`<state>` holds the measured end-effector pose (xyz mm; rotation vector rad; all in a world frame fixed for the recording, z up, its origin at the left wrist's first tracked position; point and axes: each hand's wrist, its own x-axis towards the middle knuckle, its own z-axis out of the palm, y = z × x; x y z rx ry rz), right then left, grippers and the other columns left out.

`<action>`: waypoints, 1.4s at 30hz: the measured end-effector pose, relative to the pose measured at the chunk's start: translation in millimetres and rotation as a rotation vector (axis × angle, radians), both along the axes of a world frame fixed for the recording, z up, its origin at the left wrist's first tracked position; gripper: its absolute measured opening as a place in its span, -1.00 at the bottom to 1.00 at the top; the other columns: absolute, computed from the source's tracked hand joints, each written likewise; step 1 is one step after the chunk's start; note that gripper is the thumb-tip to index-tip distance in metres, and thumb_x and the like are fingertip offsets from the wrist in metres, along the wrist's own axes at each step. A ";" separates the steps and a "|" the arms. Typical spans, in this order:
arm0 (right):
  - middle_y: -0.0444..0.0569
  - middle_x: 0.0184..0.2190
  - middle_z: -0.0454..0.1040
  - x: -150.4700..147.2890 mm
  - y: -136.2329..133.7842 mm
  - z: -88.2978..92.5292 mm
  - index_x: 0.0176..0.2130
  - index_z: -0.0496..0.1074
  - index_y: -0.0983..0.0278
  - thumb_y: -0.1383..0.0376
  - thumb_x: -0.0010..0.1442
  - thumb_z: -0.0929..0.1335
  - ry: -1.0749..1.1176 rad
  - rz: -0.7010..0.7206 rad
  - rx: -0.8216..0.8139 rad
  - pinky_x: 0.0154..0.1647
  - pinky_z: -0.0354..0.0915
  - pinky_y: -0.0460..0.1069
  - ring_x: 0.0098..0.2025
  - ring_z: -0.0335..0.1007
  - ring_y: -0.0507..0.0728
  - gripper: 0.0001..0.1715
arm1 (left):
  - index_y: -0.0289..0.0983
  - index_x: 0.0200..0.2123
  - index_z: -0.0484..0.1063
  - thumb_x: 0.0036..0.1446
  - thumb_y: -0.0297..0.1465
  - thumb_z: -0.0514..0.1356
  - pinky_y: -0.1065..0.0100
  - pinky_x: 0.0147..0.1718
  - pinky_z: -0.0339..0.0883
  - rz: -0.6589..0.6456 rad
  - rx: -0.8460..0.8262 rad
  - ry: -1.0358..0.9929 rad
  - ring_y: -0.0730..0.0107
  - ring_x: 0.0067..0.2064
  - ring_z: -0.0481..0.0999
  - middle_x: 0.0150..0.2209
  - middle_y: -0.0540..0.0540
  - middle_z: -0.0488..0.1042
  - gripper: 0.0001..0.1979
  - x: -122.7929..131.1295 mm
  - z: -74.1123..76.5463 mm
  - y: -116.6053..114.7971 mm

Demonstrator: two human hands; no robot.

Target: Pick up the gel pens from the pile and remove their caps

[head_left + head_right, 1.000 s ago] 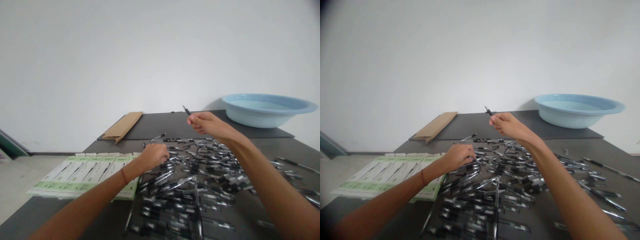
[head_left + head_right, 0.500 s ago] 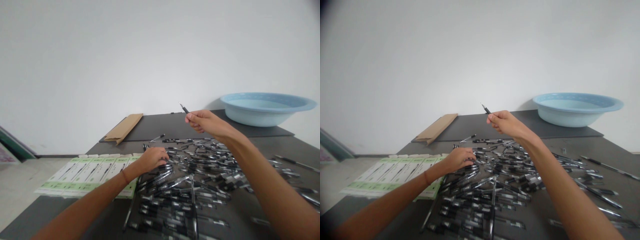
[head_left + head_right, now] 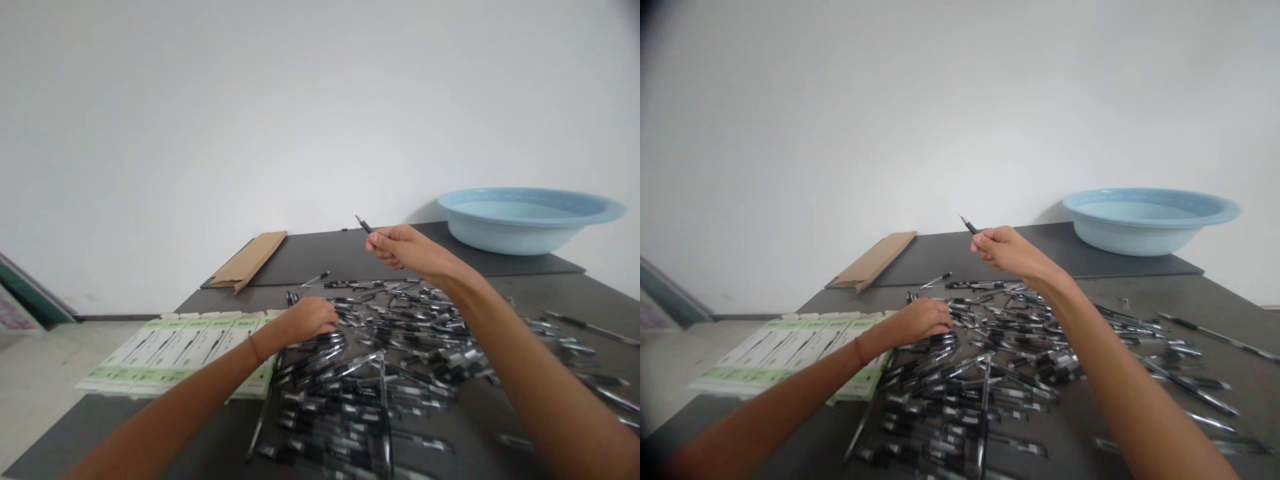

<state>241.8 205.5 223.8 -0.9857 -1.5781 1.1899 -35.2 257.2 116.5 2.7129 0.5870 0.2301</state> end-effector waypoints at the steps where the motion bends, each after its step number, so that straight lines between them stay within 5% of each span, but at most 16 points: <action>1: -0.28 -0.57 0.00 -0.1 0.1 0.0 -0.34 0.38 0.27 0.06 0.37 0.37 -0.001 -0.001 -0.001 -0.52 -0.22 -0.02 -0.57 -0.18 -0.04 -0.63 | -0.26 -0.37 0.56 0.23 -0.27 0.28 0.32 -0.10 0.31 0.029 -0.027 -0.038 0.28 -0.22 0.50 -0.34 -0.11 0.56 -0.81 1.6 2.1 -0.7; 4: -0.28 -0.58 0.00 0.2 -0.1 1.4 -0.35 0.37 0.26 0.05 0.36 0.37 0.002 -0.005 -0.005 -0.52 -0.24 -0.02 -0.58 -0.18 -0.04 -0.63 | -0.30 -0.33 0.52 0.24 -0.25 0.24 0.34 -0.25 0.34 0.203 -0.124 -0.212 0.36 -0.32 0.45 -0.36 -0.10 0.52 -0.77 7.0 11.8 -12.9; 8: -0.27 -0.57 0.01 0.6 -5.0 6.3 -0.34 0.38 0.25 0.01 0.34 0.38 0.000 0.016 0.006 -0.52 -0.22 -0.01 -0.57 -0.17 -0.02 -0.61 | -0.36 -0.19 0.44 0.42 -0.15 -0.02 0.42 -0.45 0.35 0.386 -0.344 -0.431 0.46 -0.43 0.42 -0.36 -0.11 0.50 -0.59 14.7 34.3 -60.5; 12: -0.25 -0.57 0.03 -0.3 -12.6 11.2 -0.34 0.39 0.25 0.00 0.31 0.40 -0.003 0.031 0.036 -0.52 -0.22 -0.01 -0.56 -0.16 -0.03 -0.60 | -0.40 -0.31 0.51 0.26 -0.26 0.27 0.55 -0.43 0.36 0.413 -1.083 -0.818 0.59 -0.44 0.45 -0.38 -0.08 0.50 -0.74 20.1 57.1 -114.4; 14: -0.26 -0.56 0.02 -0.7 -15.3 12.6 -0.34 0.39 0.25 -0.01 0.30 0.41 -0.007 0.036 0.046 -0.52 -0.23 -0.01 -0.57 -0.16 -0.03 -0.60 | -0.42 -0.29 0.58 0.19 -0.32 0.36 0.58 -0.41 0.40 0.422 -1.257 -0.907 0.60 -0.43 0.49 -0.37 -0.11 0.53 -0.77 20.8 64.1 -130.0; 42: -0.28 -0.58 0.01 5.0 -16.8 14.7 -0.36 0.39 0.25 -0.05 0.25 0.44 0.030 0.029 0.052 -0.53 -0.23 -0.02 -0.58 -0.18 -0.04 -0.56 | -0.27 -0.10 0.66 0.25 -0.39 0.35 0.59 -0.45 0.47 0.166 -1.215 -0.797 0.55 -0.43 0.62 -0.25 -0.15 0.68 -0.83 14.3 81.2 -155.8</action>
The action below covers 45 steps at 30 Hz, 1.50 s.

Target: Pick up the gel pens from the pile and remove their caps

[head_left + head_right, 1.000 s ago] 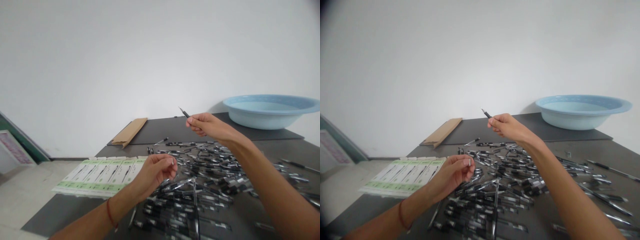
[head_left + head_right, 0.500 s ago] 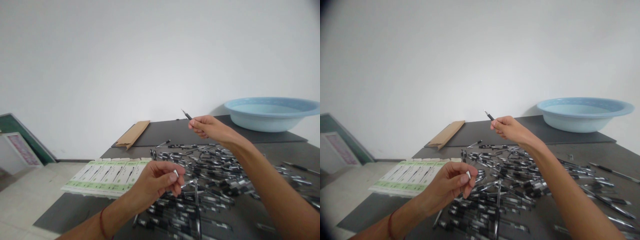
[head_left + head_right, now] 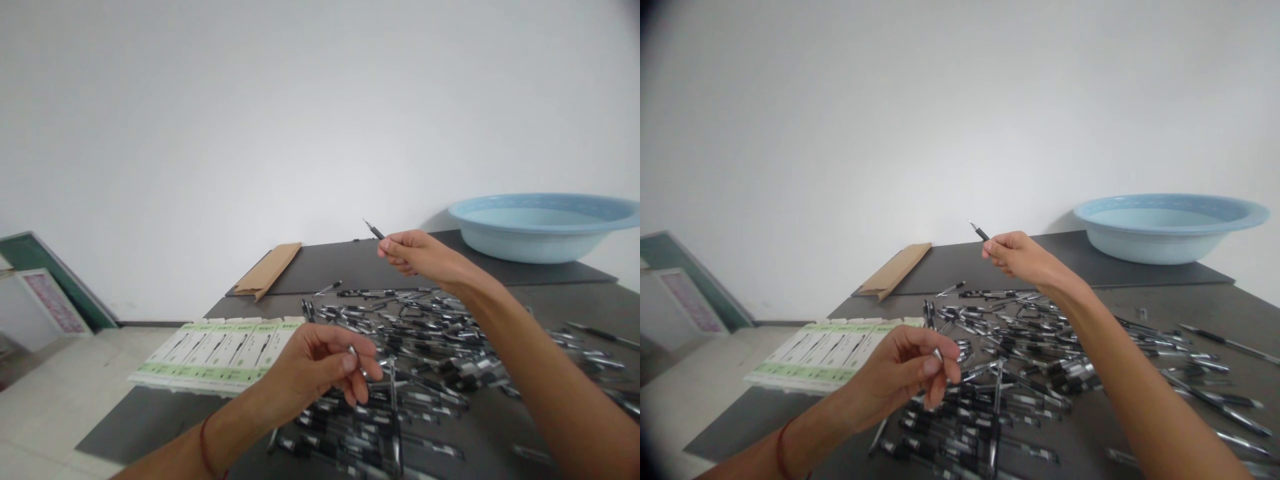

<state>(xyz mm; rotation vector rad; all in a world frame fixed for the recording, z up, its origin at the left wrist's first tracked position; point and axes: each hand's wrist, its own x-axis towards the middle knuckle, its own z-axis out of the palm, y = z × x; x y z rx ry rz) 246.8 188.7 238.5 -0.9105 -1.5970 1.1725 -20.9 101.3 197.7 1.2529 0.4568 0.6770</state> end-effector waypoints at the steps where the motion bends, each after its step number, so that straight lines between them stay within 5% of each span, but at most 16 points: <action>1: -0.28 -0.58 0.01 0.0 0.1 -0.2 -0.36 0.39 0.25 -0.05 0.25 0.44 -0.001 0.000 -0.001 -0.53 -0.23 -0.02 -0.58 -0.18 -0.04 -0.56 | -0.26 -0.10 0.65 0.25 -0.39 0.34 0.59 -0.46 0.47 0.003 0.000 0.004 0.54 -0.43 0.62 -0.24 -0.16 0.69 -0.83 0.1 0.5 -0.6; 20: -0.32 -0.59 0.01 2.3 2.0 -1.9 -0.33 0.39 0.27 -0.10 0.18 0.46 0.004 0.035 0.014 -0.54 -0.24 -0.03 -0.59 -0.16 -0.06 -0.50 | -0.37 -0.42 0.59 -0.07 -0.37 0.51 0.57 -0.70 0.32 0.310 0.024 0.214 0.41 -0.58 0.59 -0.49 -0.14 0.64 -0.78 8.3 15.2 -9.6; 29: -0.31 -0.58 0.01 2.2 -1.4 0.3 -0.32 0.39 0.27 -0.09 0.22 0.43 -0.025 0.028 0.014 -0.53 -0.20 -0.04 -0.57 -0.17 -0.05 -0.52 | -0.35 -0.53 0.49 -0.23 -0.43 0.55 0.58 -0.73 0.24 0.396 0.045 0.308 0.53 -0.67 0.44 -0.63 -0.03 0.54 -0.71 12.0 21.5 -9.6; 37: -0.27 -0.59 0.03 18.1 -16.4 9.1 -0.25 0.52 0.29 -0.09 0.31 0.36 -0.340 0.151 0.023 -0.55 -0.18 -0.05 -0.56 -0.15 -0.02 -0.51 | -0.32 -0.53 0.41 -0.20 -0.28 0.55 0.56 -0.69 0.18 0.380 0.058 0.452 0.58 -0.66 0.39 -0.62 0.02 0.51 -0.61 10.1 25.8 -5.9; 45: -0.16 -0.54 0.24 18.3 -50.0 28.6 -0.28 0.64 0.30 0.03 0.32 0.36 -0.583 0.210 0.169 -0.48 -0.02 -0.05 -0.48 0.03 0.02 -0.58 | -0.29 -0.47 0.45 -0.06 -0.15 0.48 0.51 -0.61 0.20 0.432 0.366 0.713 0.52 -0.61 0.44 -0.63 0.02 0.50 -0.62 4.4 31.8 -5.8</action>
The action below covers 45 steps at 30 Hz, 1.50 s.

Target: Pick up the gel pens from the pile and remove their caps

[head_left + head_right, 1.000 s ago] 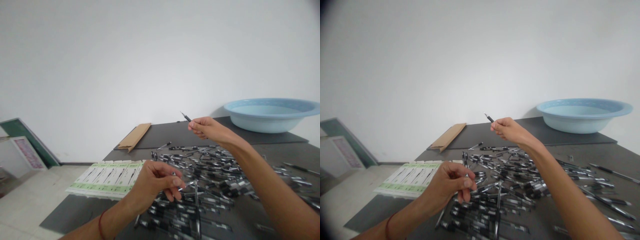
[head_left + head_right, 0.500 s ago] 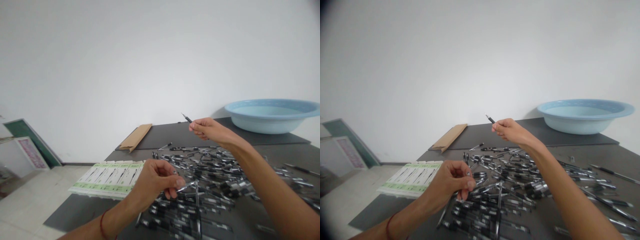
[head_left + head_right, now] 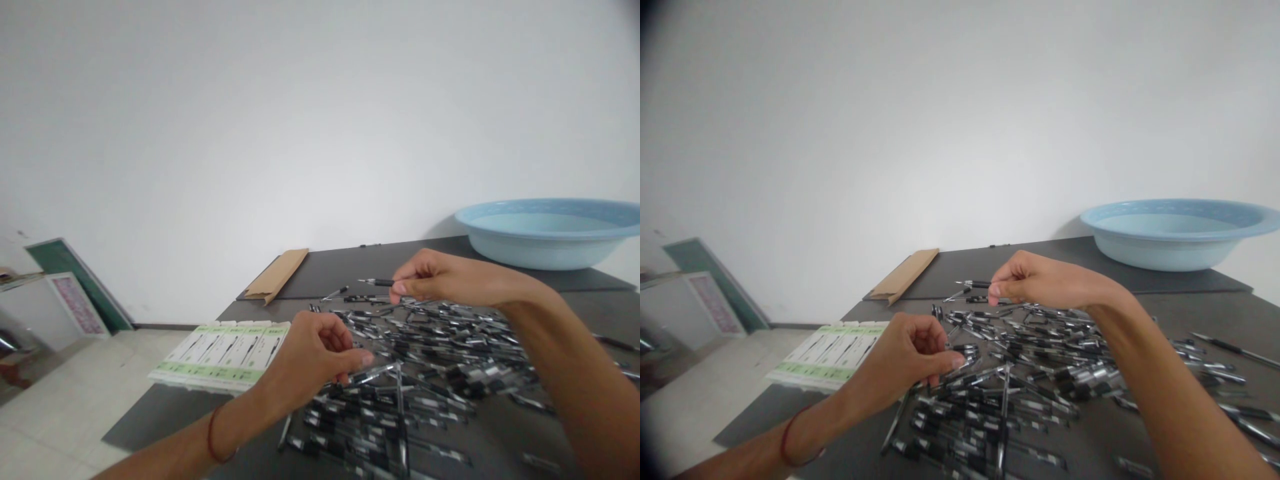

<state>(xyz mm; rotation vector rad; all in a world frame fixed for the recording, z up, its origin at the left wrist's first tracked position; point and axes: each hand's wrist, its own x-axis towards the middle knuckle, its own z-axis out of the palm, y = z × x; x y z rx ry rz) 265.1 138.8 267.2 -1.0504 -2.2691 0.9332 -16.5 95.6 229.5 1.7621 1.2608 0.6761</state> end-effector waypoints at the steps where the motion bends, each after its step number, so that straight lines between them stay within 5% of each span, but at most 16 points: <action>1: -0.15 -0.54 0.25 -0.1 -2.6 1.4 -0.28 0.64 0.29 0.02 0.32 0.37 -0.006 0.013 -0.004 -0.47 -0.01 -0.05 -0.47 0.05 0.02 -0.57 | -0.29 -0.47 0.46 -0.04 -0.15 0.47 0.50 -0.60 0.20 0.004 0.040 0.041 0.52 -0.60 0.46 -0.63 0.02 0.50 -0.63 -0.4 2.2 -0.3; 18: -0.16 -0.51 0.33 -7.1 -1.3 -7.0 -0.30 0.64 0.32 0.08 0.32 0.42 -0.090 0.327 -0.115 -0.40 0.08 -0.06 -0.45 0.13 0.02 -0.63 | -0.26 -0.51 0.48 0.02 -0.19 0.41 0.42 -0.53 0.16 -0.118 0.358 0.377 0.53 -0.55 0.37 -0.60 0.04 0.47 -0.71 4.1 33.2 -1.2; 45: -0.20 -0.57 0.26 -20.7 -16.8 -3.2 -0.32 0.64 0.31 0.22 0.26 0.37 -0.160 0.198 -0.032 -0.49 0.01 -0.07 -0.50 0.06 0.01 -0.73 | -0.23 -0.48 0.49 0.07 -0.22 0.39 0.35 -0.46 0.12 -0.148 0.434 0.531 0.46 -0.50 0.38 -0.56 0.01 0.51 -0.75 2.9 47.9 -4.5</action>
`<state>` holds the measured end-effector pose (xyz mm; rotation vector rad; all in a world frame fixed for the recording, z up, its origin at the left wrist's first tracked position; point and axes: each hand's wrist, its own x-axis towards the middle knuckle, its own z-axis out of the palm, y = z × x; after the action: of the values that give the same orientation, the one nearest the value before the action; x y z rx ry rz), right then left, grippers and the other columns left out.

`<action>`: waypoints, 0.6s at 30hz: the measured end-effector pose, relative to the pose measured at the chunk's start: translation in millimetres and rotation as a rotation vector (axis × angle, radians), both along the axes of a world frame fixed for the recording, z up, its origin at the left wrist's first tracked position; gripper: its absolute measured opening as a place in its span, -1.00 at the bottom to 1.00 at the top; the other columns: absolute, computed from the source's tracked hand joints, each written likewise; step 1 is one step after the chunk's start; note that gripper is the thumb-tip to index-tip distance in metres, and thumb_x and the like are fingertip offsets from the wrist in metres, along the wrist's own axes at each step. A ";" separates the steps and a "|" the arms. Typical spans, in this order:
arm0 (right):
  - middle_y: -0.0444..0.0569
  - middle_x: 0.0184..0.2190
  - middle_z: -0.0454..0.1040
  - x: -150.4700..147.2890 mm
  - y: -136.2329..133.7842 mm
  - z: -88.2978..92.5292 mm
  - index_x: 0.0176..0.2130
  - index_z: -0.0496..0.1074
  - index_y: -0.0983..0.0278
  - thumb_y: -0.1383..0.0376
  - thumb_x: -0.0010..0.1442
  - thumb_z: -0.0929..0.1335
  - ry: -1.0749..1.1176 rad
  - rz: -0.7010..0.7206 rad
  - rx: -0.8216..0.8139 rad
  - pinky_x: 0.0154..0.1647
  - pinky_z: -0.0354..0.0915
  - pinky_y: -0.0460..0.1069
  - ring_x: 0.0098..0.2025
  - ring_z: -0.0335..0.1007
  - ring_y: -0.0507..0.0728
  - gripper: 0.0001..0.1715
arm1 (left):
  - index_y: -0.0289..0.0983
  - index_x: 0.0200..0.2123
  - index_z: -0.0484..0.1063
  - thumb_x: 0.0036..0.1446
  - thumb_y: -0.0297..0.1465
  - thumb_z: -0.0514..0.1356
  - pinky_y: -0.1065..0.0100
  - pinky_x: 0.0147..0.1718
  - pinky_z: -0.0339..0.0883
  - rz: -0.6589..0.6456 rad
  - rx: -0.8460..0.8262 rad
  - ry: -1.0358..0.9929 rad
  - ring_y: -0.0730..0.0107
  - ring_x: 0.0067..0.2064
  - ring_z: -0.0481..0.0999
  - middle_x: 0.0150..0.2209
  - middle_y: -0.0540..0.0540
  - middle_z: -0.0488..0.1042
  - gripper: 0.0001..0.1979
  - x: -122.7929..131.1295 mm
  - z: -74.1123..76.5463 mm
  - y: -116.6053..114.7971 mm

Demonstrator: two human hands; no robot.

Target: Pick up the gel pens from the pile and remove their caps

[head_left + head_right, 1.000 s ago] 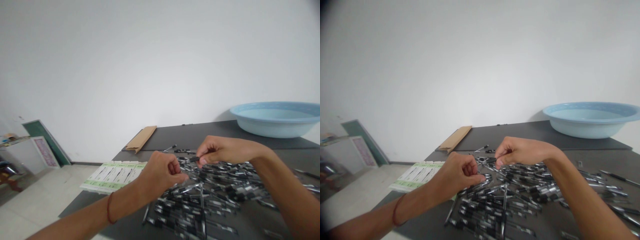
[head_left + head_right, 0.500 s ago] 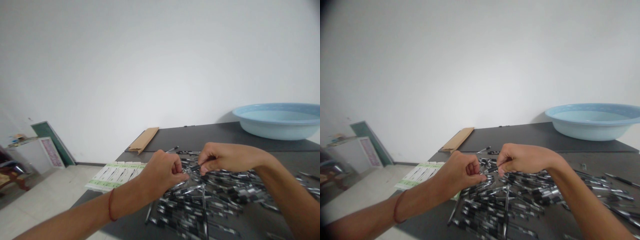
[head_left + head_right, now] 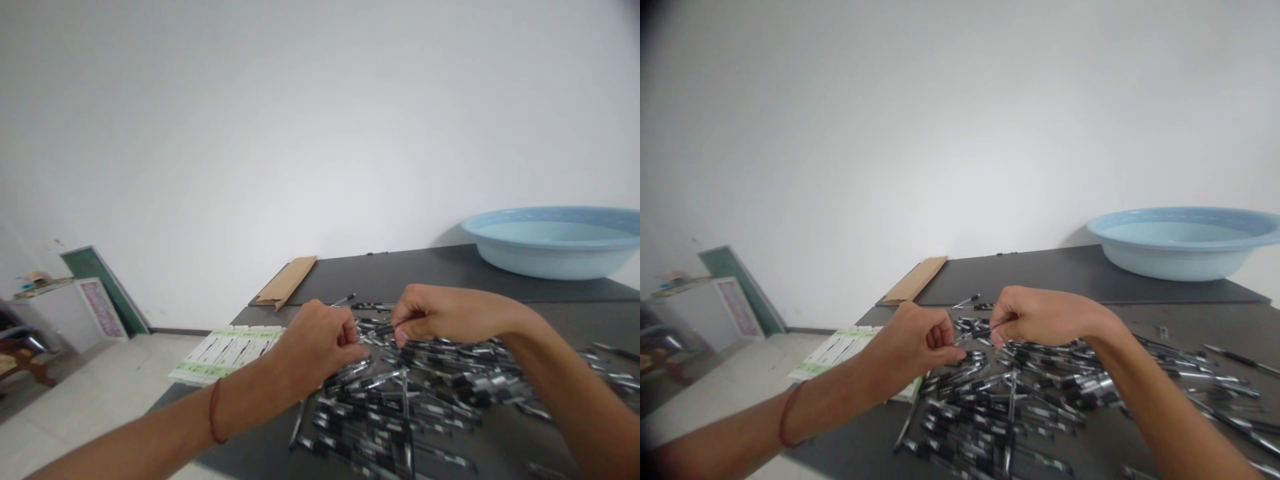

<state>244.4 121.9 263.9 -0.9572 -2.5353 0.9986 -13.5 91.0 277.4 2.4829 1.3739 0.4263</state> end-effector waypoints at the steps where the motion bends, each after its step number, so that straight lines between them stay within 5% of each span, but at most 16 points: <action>1: -0.20 -0.57 0.25 0.3 -0.3 0.2 -0.32 0.64 0.30 0.23 0.26 0.37 -0.004 -0.014 0.014 -0.49 0.01 -0.07 -0.50 0.06 0.01 -0.74 | -0.23 -0.47 0.50 0.07 -0.21 0.39 0.35 -0.46 0.12 0.001 0.003 0.003 0.45 -0.49 0.39 -0.55 0.01 0.52 -0.76 -0.5 -0.3 0.5; 18: -0.18 -0.54 0.28 6.9 -2.1 0.1 -0.30 0.64 0.30 0.23 0.25 0.37 -0.011 -0.037 0.026 -0.48 0.02 -0.06 -0.48 0.09 0.02 -0.75 | -0.23 -0.47 0.50 0.08 -0.17 0.39 0.33 -0.43 0.11 -0.001 0.007 -0.020 0.43 -0.48 0.38 -0.54 0.00 0.52 -0.73 -1.4 -0.8 3.1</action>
<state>251.3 119.9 264.0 -1.0014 -2.5240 0.9508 -15.0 94.2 276.5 2.4776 1.3661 0.4549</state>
